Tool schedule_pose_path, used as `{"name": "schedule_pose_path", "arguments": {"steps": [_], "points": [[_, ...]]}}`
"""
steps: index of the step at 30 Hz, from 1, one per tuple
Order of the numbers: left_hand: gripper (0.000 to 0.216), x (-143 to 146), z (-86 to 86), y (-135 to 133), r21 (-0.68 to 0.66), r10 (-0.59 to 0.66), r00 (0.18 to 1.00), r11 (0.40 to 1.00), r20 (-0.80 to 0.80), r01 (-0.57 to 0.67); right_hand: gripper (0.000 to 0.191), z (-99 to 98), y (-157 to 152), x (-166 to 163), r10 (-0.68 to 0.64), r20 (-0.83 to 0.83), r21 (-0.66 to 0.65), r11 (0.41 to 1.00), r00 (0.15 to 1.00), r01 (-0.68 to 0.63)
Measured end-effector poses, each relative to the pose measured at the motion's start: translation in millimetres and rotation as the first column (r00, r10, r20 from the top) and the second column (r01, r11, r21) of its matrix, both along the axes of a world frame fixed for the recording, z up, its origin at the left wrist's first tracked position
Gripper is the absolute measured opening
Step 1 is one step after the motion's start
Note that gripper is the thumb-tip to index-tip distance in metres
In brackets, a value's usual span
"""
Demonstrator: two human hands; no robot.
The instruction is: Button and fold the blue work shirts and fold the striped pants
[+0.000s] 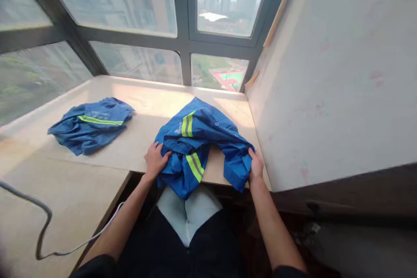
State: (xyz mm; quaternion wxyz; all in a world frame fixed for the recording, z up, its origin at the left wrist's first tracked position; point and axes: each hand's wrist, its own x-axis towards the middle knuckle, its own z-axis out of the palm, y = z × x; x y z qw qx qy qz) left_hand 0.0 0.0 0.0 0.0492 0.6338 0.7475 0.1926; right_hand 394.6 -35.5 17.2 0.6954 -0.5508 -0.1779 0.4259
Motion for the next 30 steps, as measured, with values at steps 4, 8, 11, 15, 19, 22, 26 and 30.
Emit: {"name": "schedule_pose_path", "arguments": {"steps": [4, 8, 11, 15, 19, 22, 26, 30], "points": [[0.026, -13.1, 3.3, 15.7, 0.028, -0.046, 0.999, 0.999, 0.021, 0.046, 0.04, 5.1, -2.7, 4.0, 0.038, 0.025, -0.029, 0.999, 0.999, -0.038], [0.021, -32.5, 2.5, 33.4, 0.072, -0.119, 0.992, 0.991, 0.032, 0.117, 0.042, 2.9, -7.4, 11.4, 0.022, 0.103, -0.021, 1.0, 0.994, -0.02], [0.022, -46.8, 1.9, 45.8, 0.086, -0.164, 0.986, 0.983, 0.029, 0.161, 0.045, -5.3, -9.8, 20.9, -0.019, 0.141, -0.027, 0.999, 0.99, 0.023], [0.028, -61.1, 2.5, 62.5, 0.08, -0.185, 0.983, 0.98, 0.006, 0.184, 0.045, -19.6, -11.3, 34.8, -0.075, 0.2, -0.081, 0.992, 0.977, 0.093], [0.037, -72.0, 1.2, 80.8, 0.045, -0.168, 0.985, 0.985, -0.041, 0.17, 0.042, -29.5, -12.6, 44.0, -0.109, 0.268, -0.099, 0.985, 0.957, 0.14], [0.04, -80.9, 1.4, 95.1, 0.011, -0.165, 0.983, 0.986, -0.077, 0.166, 0.042, -33.7, -12.5, 48.7, -0.124, 0.312, -0.103, 0.981, 0.942, 0.163], [0.042, -97.9, 7.8, 113.8, -0.082, -0.165, 0.976, 0.985, -0.139, 0.154, 0.043, -34.7, -10.5, 56.8, -0.155, 0.35, -0.106, 0.973, 0.924, 0.204], [0.042, -114.7, 16.7, 131.2, -0.134, -0.137, 0.964, 0.985, -0.227, 0.108, 0.042, -28.6, -14.0, 59.1, -0.177, 0.363, -0.112, 0.966, 0.915, 0.232]]}}
